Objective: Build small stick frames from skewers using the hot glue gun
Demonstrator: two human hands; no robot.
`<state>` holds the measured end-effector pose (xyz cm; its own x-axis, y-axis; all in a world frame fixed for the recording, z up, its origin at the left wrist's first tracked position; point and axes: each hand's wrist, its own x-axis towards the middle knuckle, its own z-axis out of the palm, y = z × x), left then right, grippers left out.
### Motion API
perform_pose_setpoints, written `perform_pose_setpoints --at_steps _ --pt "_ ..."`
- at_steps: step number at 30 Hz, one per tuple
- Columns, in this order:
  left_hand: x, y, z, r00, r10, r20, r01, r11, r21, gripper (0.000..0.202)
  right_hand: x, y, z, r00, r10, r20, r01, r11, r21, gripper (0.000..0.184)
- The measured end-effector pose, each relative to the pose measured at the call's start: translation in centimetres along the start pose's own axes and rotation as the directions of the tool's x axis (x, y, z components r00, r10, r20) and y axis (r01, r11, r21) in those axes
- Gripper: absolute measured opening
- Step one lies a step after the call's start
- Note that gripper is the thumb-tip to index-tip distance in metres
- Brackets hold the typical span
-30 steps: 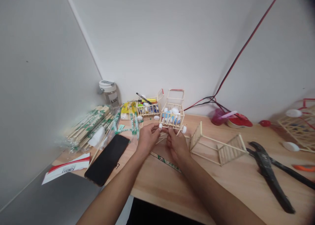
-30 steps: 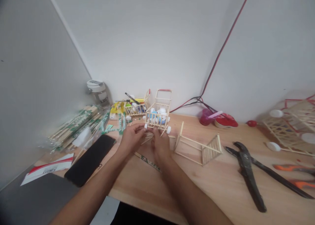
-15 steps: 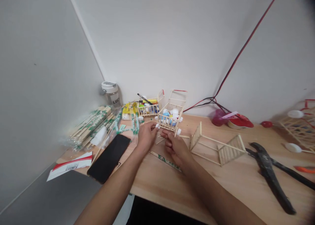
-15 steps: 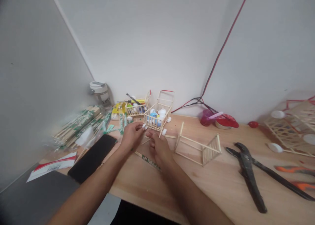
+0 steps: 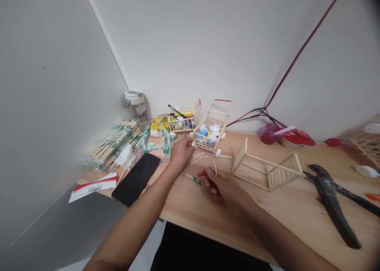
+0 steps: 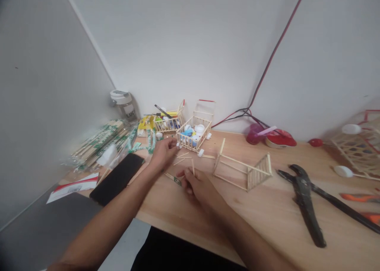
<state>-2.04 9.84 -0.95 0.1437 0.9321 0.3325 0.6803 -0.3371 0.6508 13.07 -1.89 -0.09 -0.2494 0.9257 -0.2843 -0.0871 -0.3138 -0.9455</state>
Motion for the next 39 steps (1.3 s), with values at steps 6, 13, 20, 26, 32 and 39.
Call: perform_pose_setpoints --at_steps 6,13,20,26,32,39 --pt "0.0 0.7 0.3 1.0 -0.008 0.02 0.007 0.997 0.081 0.024 -0.5 0.5 -1.0 0.996 -0.09 -0.025 0.088 0.995 -0.052 0.042" --pt "0.7 2.2 0.2 1.0 0.008 0.029 -0.013 0.986 0.167 0.015 -0.8 0.0 -0.9 0.995 -0.094 -0.016 0.093 0.993 -0.067 0.041" --pt "1.8 2.6 1.0 1.0 0.026 0.002 -0.026 0.981 0.192 0.019 -0.9 0.0 -0.8 0.99 -0.129 0.048 0.136 0.977 -0.164 0.042" --pt "2.3 2.2 1.6 1.0 0.012 -0.019 -0.009 0.992 0.128 0.027 -1.1 -0.3 -0.7 0.984 -0.159 0.078 0.171 0.969 -0.176 0.043" --pt "2.5 1.4 2.0 0.998 0.051 -0.032 -0.049 0.996 0.079 0.025 -1.3 -0.3 -0.7 0.986 -0.159 0.05 0.166 0.961 -0.222 0.043" --pt "2.3 1.0 1.8 0.995 0.097 -0.012 -0.095 0.991 0.094 0.028 -1.3 -0.8 -0.7 0.972 -0.232 -0.033 0.209 0.923 -0.324 0.038"
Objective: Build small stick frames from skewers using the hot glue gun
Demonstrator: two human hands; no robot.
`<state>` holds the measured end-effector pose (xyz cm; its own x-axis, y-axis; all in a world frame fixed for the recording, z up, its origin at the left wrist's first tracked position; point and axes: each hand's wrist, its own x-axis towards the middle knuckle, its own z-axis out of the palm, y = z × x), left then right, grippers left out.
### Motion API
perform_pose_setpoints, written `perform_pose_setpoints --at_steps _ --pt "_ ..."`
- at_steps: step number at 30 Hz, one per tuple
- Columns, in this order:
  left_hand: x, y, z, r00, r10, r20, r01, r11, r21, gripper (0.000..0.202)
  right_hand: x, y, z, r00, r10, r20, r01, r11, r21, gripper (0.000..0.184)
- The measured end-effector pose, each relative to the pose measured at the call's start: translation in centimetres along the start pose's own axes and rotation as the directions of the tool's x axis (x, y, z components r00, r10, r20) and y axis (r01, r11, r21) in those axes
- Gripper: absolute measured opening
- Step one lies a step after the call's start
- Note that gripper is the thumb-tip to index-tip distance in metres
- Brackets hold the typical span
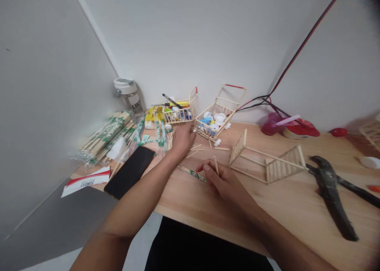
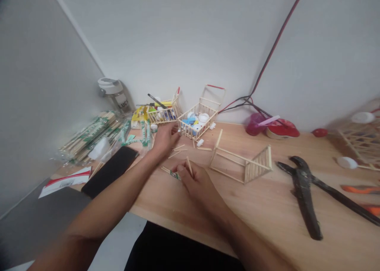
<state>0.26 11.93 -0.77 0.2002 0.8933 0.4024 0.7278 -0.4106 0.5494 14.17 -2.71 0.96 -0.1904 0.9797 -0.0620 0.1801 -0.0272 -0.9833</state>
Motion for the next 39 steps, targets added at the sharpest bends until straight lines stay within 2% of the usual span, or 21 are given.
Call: perform_pose_setpoints --at_steps 3,6,12,18,23,28,31,33,36,39 --pt "-0.4 0.2 -0.5 1.0 0.017 -0.01 -0.017 1.0 0.008 0.041 0.0 -0.2 0.0 1.0 -0.014 0.014 0.015 1.0 -0.015 0.037" --pt "-0.7 0.4 -1.0 0.999 0.035 -0.031 -0.034 0.999 0.014 0.045 0.0 -0.1 0.1 0.999 -0.019 0.046 0.019 1.0 0.0 0.037" --pt "-1.1 0.1 -1.2 1.0 0.015 -0.018 -0.015 1.0 -0.009 0.043 -0.2 0.0 0.2 1.0 -0.005 0.016 0.005 0.999 -0.04 0.037" --pt "-0.6 -0.3 -0.5 1.0 -0.002 -0.003 0.002 0.999 -0.045 0.042 -0.2 0.8 0.1 1.0 0.008 0.013 -0.01 0.993 0.118 0.046" --pt "-0.4 -0.3 0.0 1.0 0.005 0.022 -0.004 0.999 -0.045 0.042 -0.1 0.8 0.1 1.0 0.005 0.019 -0.007 0.993 0.119 0.043" --pt "-0.4 0.1 -1.5 1.0 0.009 0.01 -0.008 1.0 -0.031 0.042 0.1 0.9 -0.1 0.999 0.054 0.007 -0.054 0.986 0.156 0.035" --pt "-0.7 0.8 -3.8 0.996 0.06 0.062 -0.058 0.998 -0.037 0.035 0.1 0.7 -0.3 0.996 0.08 0.026 -0.083 0.979 0.188 0.031" --pt "-1.5 1.4 -5.4 0.985 0.099 0.141 -0.094 0.995 -0.044 0.028 0.1 0.5 -0.5 0.998 0.064 0.013 -0.066 0.974 0.215 0.03" --pt "-3.7 2.5 -7.3 0.949 0.149 0.279 -0.133 0.988 -0.073 0.021 0.0 0.3 -0.8 0.999 0.028 -0.033 -0.019 0.964 0.264 0.027" --pt "-6.4 3.2 -7.8 0.894 0.19 0.406 -0.18 0.982 -0.063 0.017 -0.2 0.2 -1.1 0.993 -0.049 -0.106 0.081 0.941 0.329 0.024"
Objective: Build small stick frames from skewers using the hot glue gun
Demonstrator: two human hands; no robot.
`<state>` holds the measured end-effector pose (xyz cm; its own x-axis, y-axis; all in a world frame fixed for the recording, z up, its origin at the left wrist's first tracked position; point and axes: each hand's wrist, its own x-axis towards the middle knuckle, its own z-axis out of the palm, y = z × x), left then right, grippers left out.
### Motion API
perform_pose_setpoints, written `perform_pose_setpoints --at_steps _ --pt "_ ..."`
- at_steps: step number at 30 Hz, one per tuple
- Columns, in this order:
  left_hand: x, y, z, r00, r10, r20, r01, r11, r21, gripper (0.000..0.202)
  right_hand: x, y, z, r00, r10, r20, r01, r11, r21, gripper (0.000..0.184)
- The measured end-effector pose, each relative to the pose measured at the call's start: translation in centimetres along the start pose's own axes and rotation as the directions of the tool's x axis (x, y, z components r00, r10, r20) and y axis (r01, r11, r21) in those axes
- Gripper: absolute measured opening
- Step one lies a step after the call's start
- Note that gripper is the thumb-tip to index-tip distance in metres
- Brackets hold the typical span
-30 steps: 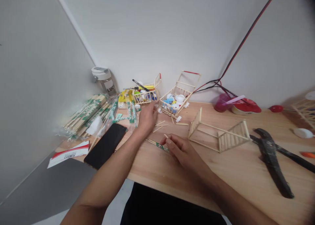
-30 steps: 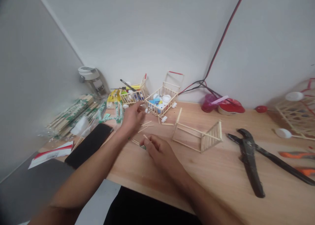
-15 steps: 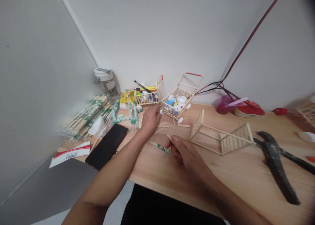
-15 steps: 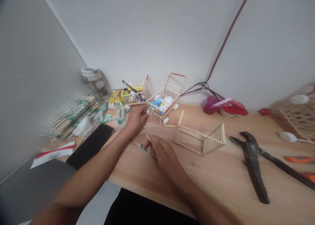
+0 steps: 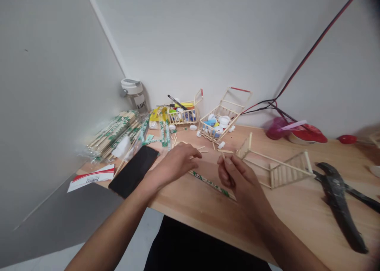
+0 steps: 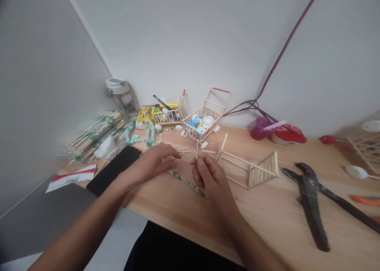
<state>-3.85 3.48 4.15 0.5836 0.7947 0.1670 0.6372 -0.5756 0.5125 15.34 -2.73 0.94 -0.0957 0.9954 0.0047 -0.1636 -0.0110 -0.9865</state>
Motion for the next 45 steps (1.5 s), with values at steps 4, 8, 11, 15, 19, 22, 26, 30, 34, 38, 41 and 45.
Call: perform_pose_setpoints --at_steps 4,8,11,15,19,22,26,30,34,38,41,45 --pt "-1.8 0.3 1.9 0.993 0.066 0.102 -0.072 0.996 0.061 0.01 -0.4 -0.5 -0.1 0.985 -0.144 -0.097 0.152 0.986 0.073 0.019" --pt "-1.6 -0.3 2.8 0.994 0.075 0.075 -0.082 0.993 0.089 0.008 -0.6 -1.1 0.0 0.959 -0.222 -0.174 0.238 0.968 0.078 0.019" --pt "-0.2 -1.1 2.5 0.997 0.018 -0.077 -0.011 0.996 0.093 0.011 -0.6 -1.2 0.0 0.941 -0.255 -0.224 0.277 0.958 0.071 0.018" --pt "3.0 -2.6 1.8 0.955 -0.123 -0.268 0.141 0.989 0.051 0.016 -0.6 -1.4 -0.1 0.919 -0.287 -0.271 0.32 0.944 0.085 0.018" --pt "6.3 -3.9 2.3 0.923 -0.23 -0.31 0.25 0.968 0.027 0.027 -0.7 -1.6 -0.1 0.911 -0.303 -0.281 0.332 0.941 0.061 0.019" --pt "8.0 -4.3 3.1 0.921 -0.251 -0.298 0.276 0.96 0.046 0.017 -0.8 -1.6 0.0 0.91 -0.306 -0.282 0.325 0.945 0.024 0.02" --pt "9.0 -4.2 3.8 0.914 -0.254 -0.317 0.297 0.95 0.096 0.013 -0.9 -1.4 0.0 0.922 -0.297 -0.248 0.304 0.953 -0.013 0.021" --pt "9.3 -4.0 3.9 0.912 -0.248 -0.326 0.303 0.944 0.128 0.017 -0.8 -1.1 -0.1 0.935 -0.287 -0.211 0.287 0.957 -0.029 0.021" --pt "9.2 -4.2 3.8 0.916 -0.224 -0.334 0.28 0.951 0.132 0.021 -0.7 -1.0 -0.2 0.944 -0.274 -0.183 0.273 0.962 -0.031 0.021" --pt "9.0 -4.4 4.0 0.918 -0.2 -0.344 0.25 0.963 0.106 0.023 -0.7 -1.0 -0.2 0.946 -0.277 -0.167 0.268 0.961 -0.073 0.021" --pt "9.0 -4.4 4.1 0.918 -0.194 -0.345 0.234 0.969 0.079 0.019 -0.5 -0.9 -0.1 0.941 -0.289 -0.176 0.267 0.954 -0.139 0.022" --pt "9.1 -4.6 4.4 0.911 -0.196 -0.363 0.228 0.973 0.047 0.015 0.3 -1.6 -0.2 0.915 -0.34 -0.214 0.2 0.848 -0.491 0.024"
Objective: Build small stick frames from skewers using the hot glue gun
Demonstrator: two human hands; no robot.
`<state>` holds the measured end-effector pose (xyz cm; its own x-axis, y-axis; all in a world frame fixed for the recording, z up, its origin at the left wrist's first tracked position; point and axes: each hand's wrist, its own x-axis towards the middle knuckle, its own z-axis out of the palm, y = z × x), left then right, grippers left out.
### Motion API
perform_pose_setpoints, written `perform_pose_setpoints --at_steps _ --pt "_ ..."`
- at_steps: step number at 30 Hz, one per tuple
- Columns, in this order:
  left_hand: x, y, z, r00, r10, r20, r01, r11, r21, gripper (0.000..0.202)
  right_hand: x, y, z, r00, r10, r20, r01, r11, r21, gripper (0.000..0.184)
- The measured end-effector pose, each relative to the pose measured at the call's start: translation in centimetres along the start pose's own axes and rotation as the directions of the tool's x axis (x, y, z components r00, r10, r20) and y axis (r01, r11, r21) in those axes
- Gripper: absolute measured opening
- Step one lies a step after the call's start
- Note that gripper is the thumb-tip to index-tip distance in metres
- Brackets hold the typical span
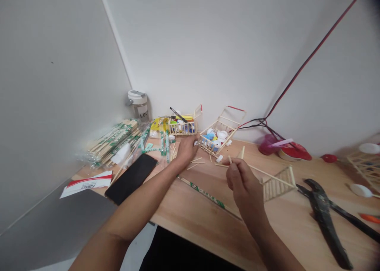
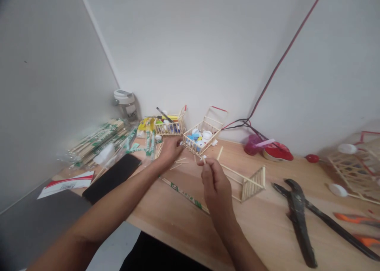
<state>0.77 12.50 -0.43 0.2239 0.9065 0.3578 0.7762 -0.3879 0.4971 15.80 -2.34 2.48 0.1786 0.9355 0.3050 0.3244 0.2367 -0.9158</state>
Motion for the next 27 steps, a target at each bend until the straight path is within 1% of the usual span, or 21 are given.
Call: perform_pose_setpoints --at_steps 1,3,5,7,9,10,11,12,14,15,16,17,19,21,27 --pt "0.0 -0.1 0.1 1.0 0.0 -0.006 0.0 1.0 -0.009 0.016 0.3 -0.4 -0.2 1.0 -0.004 0.029 0.008 0.991 -0.136 0.026" --pt "0.1 -0.3 0.4 1.0 0.0 -0.017 0.0 1.0 -0.028 0.017 0.9 -1.7 -0.8 0.99 0.0 0.138 0.05 0.933 -0.357 0.028" --pt "0.1 -0.5 0.6 1.0 -0.002 -0.025 0.001 0.999 -0.048 0.018 1.5 -3.6 -1.7 0.972 -0.034 0.232 0.143 0.871 -0.469 0.028" --pt "0.1 -0.8 0.9 1.0 -0.006 -0.028 0.004 0.998 -0.07 0.019 2.4 -5.5 -2.7 0.955 -0.135 0.265 0.264 0.798 -0.542 0.029" --pt "0.0 -0.9 1.1 1.0 -0.01 -0.03 0.007 0.996 -0.093 0.021 4.1 -7.1 -3.2 0.939 -0.201 0.278 0.337 0.695 -0.635 0.031" --pt "0.0 -1.0 1.2 0.999 -0.013 -0.031 0.01 0.994 -0.105 0.022 5.2 -7.6 -3.2 0.934 -0.192 0.302 0.354 0.631 -0.69 0.031" --pt "0.0 -1.0 1.3 0.999 -0.018 -0.032 0.014 0.993 -0.117 0.022 6.5 -7.8 -3.0 0.926 -0.178 0.333 0.373 0.567 -0.734 0.03" --pt "0.0 -1.0 1.3 0.999 -0.023 -0.033 0.019 0.992 -0.128 0.022 7.9 -7.8 -2.6 0.918 -0.128 0.375 0.386 0.498 -0.777 0.028" --pt "0.0 -1.0 1.4 0.999 -0.04 -0.035 0.034 0.988 -0.15 0.022 10.6 -7.1 -1.4 0.907 0.005 0.421 0.393 0.346 -0.852 0.028" --pt "0.0 -1.0 1.4 0.998 -0.049 -0.036 0.043 0.986 -0.162 0.022 11.7 -6.6 -0.7 0.891 0.071 0.449 0.413 0.287 -0.864 0.03" --pt "0.1 -1.0 1.4 0.998 -0.058 -0.036 0.05 0.983 -0.176 0.023 12.7 -6.0 0.0 0.882 0.13 0.453 0.416 0.236 -0.878 0.031" --pt "0.1 -1.0 1.4 0.997 -0.066 -0.037 0.058 0.98 -0.191 0.023 13.4 -5.4 0.6 0.875 0.174 0.451 0.417 0.203 -0.886 0.031" --pt "0.2 -1.0 1.3 0.996 -0.082 -0.037 0.072 0.971 -0.228 0.024 14.3 -4.5 1.6 0.86 0.223 0.46 0.43 0.168 -0.887 0.03" --pt "0.4 -1.0 1.2 0.994 -0.105 -0.032 0.092 0.958 -0.272 0.025 14.6 -4.1 2.0 0.848 0.232 0.476 0.45 0.16 -0.879 0.027" --pt "0.7 -0.8 0.7 0.975 -0.218 0.042 0.216 0.887 -0.409 0.029 14.9 -3.8 1.4 0.827 0.236 0.511 0.49 0.147 -0.86 0.027"
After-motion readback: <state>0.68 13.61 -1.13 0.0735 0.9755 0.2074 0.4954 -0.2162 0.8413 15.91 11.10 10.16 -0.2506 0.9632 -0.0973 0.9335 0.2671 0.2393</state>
